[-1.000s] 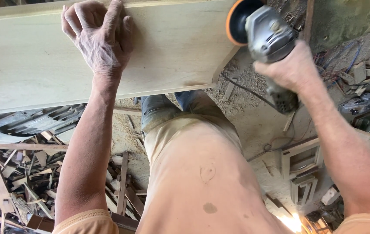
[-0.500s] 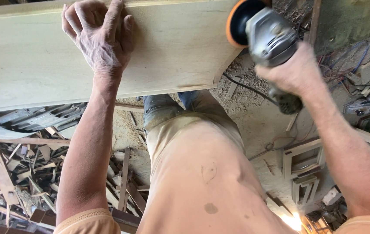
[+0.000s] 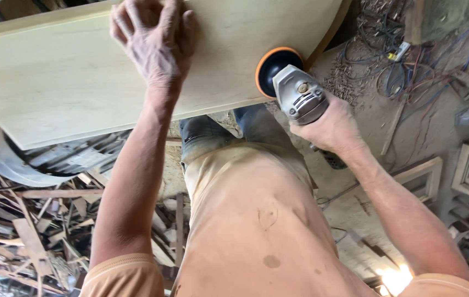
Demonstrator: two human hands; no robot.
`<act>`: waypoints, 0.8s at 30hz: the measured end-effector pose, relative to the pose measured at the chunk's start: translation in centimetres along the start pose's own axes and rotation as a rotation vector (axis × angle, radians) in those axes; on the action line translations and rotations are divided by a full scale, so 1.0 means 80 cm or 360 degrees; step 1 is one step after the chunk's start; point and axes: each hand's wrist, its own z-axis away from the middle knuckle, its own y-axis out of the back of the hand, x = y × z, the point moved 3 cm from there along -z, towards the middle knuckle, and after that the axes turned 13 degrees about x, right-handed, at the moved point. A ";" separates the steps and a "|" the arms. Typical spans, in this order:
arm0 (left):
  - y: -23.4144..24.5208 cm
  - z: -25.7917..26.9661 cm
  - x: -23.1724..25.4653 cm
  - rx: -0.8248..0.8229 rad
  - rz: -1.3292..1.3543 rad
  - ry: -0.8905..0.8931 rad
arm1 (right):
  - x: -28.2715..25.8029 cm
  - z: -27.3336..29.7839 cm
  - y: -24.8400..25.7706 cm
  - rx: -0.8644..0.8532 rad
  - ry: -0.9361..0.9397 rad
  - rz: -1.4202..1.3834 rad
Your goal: The person uses an angle grinder with a sanding disc to smooth the surface of a rectangular wooden board. They hold the board with one hand and move the grinder across the surface in a consistent pattern, then place the board on a workbench.
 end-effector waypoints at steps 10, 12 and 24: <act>-0.009 -0.036 -0.060 -0.0068 0.0509 -0.0561 | -0.101 0.088 -0.102 0.0019 -0.0183 -0.0167; -0.008 -0.041 -0.061 -0.0066 0.0518 -0.0597 | -0.097 0.088 -0.110 0.0172 -0.0154 -0.0112; -0.001 -0.051 -0.053 -0.0066 0.0505 -0.0676 | 0.080 0.060 -0.035 0.0517 -0.0867 -0.1011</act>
